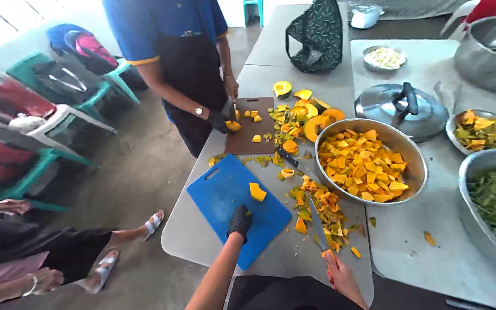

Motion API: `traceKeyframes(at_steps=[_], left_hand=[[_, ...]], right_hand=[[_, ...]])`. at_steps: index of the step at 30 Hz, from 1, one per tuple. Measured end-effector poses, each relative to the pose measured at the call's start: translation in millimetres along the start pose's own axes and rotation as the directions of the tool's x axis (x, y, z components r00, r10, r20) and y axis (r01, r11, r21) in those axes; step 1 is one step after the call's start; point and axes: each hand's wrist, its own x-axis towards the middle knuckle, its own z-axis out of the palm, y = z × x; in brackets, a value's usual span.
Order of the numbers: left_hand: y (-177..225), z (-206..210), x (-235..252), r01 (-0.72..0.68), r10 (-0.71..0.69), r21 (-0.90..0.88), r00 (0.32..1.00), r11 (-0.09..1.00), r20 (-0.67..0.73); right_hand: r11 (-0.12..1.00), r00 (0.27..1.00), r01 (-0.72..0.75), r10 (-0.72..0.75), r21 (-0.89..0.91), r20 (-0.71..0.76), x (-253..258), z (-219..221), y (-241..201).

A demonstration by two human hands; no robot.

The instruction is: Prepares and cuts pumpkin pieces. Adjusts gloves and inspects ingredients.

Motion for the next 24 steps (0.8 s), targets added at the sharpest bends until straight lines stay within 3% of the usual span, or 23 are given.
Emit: traceKeyframes(at_steps=[3,6,8,10,12,14,17,20,24], left_hand=[[53.8,0.9,-16.4,-0.094,0.116,-0.135,0.980,0.986,0.160],[150.3,-7.1,-24.9,-0.264,0.343,-0.391,0.928,0.882,0.145],[210.8,-10.9,-19.1,-0.305,0.437,-0.550,0.890,0.778,0.125],[249.6,-14.9,-3.1,-0.335,0.466,-0.563,0.879,0.756,0.102],[262.1,-25.5,13.5,-0.407,0.466,-0.418,0.884,0.813,0.045],[245.7,-35.6,28.7,-0.477,0.490,-0.257,0.871,0.840,-0.016],[186.6,-49.3,46.3,-0.488,0.487,-0.010,0.872,0.873,-0.040],[118.4,-59.2,62.3,-0.313,0.321,0.262,0.947,0.913,0.011],[52.1,-71.1,66.9,-0.178,0.160,0.399,0.984,0.900,0.077]], right_hand=[[0.995,0.997,0.013,-0.006,0.095,-0.072,-8.5,-2.0,14.3],[0.986,0.996,-0.003,0.017,0.165,-0.082,-18.4,-6.3,19.0],[0.978,0.995,-0.035,0.052,0.203,-0.082,-22.8,-8.2,22.2],[0.976,0.993,-0.058,0.078,0.209,-0.087,-26.9,-9.1,25.5],[0.978,0.991,-0.051,0.074,0.202,-0.108,-32.2,-9.6,26.8],[0.978,0.989,-0.033,0.062,0.205,-0.137,-33.9,-8.9,30.8],[0.976,0.988,-0.064,0.092,0.208,-0.125,-32.4,-7.1,34.4],[0.987,0.993,-0.088,0.097,0.133,-0.068,-28.6,-8.1,28.2],[0.998,0.999,-0.042,0.043,0.046,-0.010,-24.4,-4.5,16.6]])
